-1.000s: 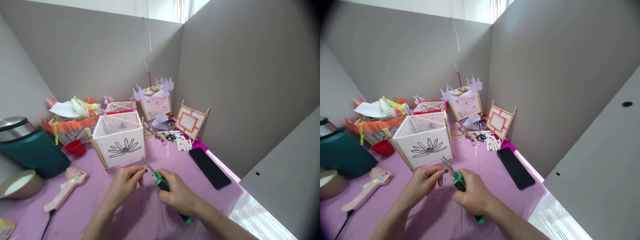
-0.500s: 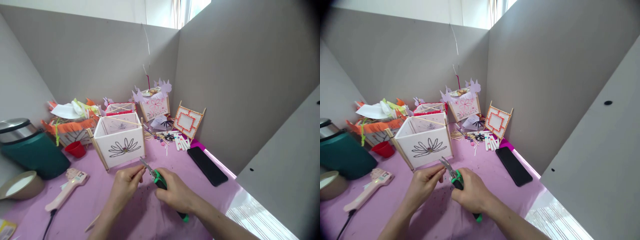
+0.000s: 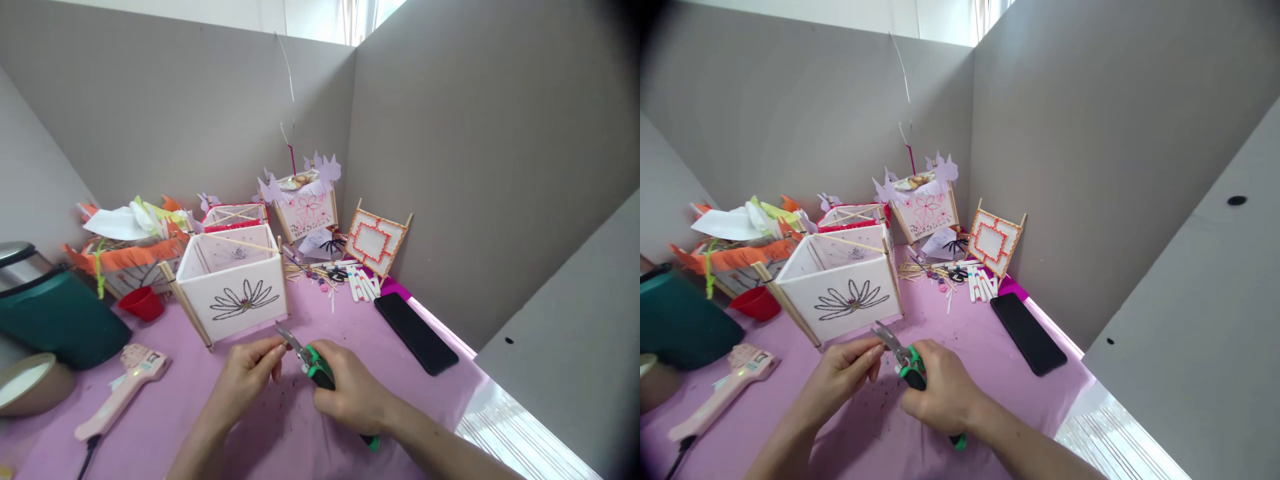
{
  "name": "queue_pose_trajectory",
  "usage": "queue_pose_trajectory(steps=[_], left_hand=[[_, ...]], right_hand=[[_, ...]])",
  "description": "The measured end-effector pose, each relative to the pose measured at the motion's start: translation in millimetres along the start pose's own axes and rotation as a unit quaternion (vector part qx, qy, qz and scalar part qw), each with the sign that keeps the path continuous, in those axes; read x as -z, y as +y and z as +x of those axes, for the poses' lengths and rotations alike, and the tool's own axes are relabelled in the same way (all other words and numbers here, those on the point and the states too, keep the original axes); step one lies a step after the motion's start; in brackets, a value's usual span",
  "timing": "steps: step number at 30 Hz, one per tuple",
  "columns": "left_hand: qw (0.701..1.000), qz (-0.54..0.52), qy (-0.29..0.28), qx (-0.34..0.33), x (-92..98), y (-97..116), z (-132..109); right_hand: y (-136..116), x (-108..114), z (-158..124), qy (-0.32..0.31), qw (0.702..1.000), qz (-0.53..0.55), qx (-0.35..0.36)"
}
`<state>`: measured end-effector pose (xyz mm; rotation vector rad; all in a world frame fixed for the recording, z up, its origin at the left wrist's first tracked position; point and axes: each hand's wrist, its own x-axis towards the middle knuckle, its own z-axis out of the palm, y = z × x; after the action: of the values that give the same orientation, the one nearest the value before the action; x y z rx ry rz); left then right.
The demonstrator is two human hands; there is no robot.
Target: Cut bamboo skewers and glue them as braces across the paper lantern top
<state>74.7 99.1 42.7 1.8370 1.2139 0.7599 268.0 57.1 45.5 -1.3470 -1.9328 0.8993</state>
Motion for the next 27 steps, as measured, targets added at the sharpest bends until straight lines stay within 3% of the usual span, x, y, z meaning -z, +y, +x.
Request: queue_pose_trajectory(steps=[5,11,14,20,27], left_hand=[[0.992,0.091,0.075,-0.036,-5.1,0.2,0.6],[0.980,0.117,0.148,-0.062,-13.1,1.6,-4.2],[0.986,0.097,0.120,-0.062,-12.0,2.7,-4.5],[0.999,0.008,0.036,0.001,-6.9,0.2,-1.5],[0.997,0.043,0.060,-0.021,-6.5,-0.1,-0.6]], right_hand=[[-0.9,-3.6,8.2,0.006,0.999,0.007,-0.038],[-5.9,-3.0,6.4,0.021,0.999,-0.014,-0.044],[-9.1,-0.7,1.7,0.027,0.999,-0.012,-0.038],[-11.2,5.5,-1.7,0.003,1.000,0.008,-0.026],[-3.7,3.2,3.7,-0.010,1.000,0.003,-0.019]])
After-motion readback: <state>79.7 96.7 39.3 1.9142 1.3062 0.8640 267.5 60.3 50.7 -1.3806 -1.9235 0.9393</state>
